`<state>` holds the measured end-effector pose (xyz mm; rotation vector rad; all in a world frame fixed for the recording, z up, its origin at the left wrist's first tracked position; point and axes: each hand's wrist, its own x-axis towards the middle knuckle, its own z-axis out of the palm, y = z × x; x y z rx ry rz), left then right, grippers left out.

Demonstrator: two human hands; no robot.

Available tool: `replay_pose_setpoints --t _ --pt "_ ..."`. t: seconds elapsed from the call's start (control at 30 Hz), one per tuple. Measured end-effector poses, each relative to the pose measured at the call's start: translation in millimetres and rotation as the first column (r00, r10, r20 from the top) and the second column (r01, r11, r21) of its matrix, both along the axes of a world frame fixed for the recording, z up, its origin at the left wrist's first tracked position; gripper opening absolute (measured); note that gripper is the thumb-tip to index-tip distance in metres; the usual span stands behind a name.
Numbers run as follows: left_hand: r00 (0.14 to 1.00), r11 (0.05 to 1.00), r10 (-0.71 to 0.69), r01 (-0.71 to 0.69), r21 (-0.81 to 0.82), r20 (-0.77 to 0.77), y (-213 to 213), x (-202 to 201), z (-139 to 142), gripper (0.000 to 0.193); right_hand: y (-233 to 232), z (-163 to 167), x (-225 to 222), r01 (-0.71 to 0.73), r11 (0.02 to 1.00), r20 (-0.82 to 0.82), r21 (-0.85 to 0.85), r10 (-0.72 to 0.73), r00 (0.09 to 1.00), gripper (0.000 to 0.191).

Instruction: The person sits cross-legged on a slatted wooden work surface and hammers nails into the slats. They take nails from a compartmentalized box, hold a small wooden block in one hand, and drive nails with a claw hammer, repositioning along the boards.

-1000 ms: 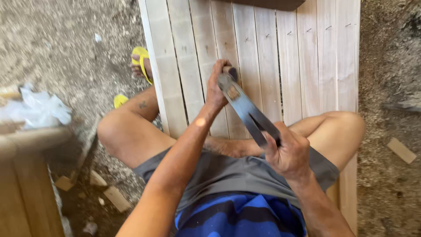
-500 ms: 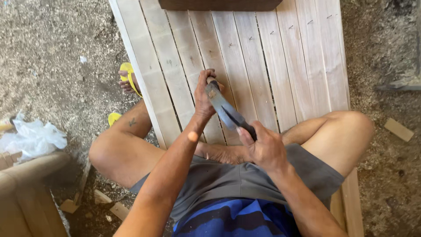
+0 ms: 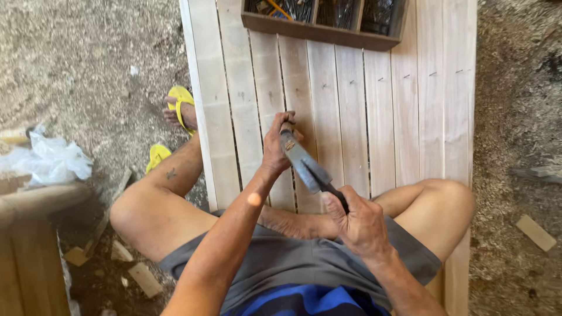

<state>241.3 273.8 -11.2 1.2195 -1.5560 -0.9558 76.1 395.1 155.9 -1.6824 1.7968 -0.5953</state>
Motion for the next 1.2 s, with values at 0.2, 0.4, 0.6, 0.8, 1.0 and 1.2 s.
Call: replay_pose_setpoints --t 0.2,0.4,0.6,0.8,1.0,1.2 --pt "0.997 0.988 0.069 -0.064 0.140 -0.034 -2 0 5 0.031 -27 7 -27 0.164 0.973 0.133 -0.160 -0.143 0.981 0.053" --pt "0.997 0.996 0.052 -0.056 0.074 0.054 -1 -1 2 0.030 -81 -70 -20 0.212 0.866 0.341 -0.453 -0.051 0.939 0.054" --pt "0.994 0.995 0.083 -0.079 0.061 -0.075 -3 0 5 0.031 -112 -121 -15 0.186 0.983 -0.142 -0.007 -0.185 0.972 0.051" --pt "0.996 0.993 0.077 -0.073 0.089 -0.044 1 0 6 0.033 -94 -115 -21 0.231 0.847 0.333 -0.479 -0.068 0.940 0.050" --pt "1.000 0.997 0.029 -0.029 0.065 0.007 -1 0 2 0.023 -109 -145 -26 0.152 0.971 -0.105 0.186 -0.134 0.985 0.044" --pt "0.994 0.932 0.064 -0.029 0.362 -0.086 5 -3 -2 0.017 -96 -131 -25 0.157 0.905 0.037 -0.396 -0.155 0.987 0.047"
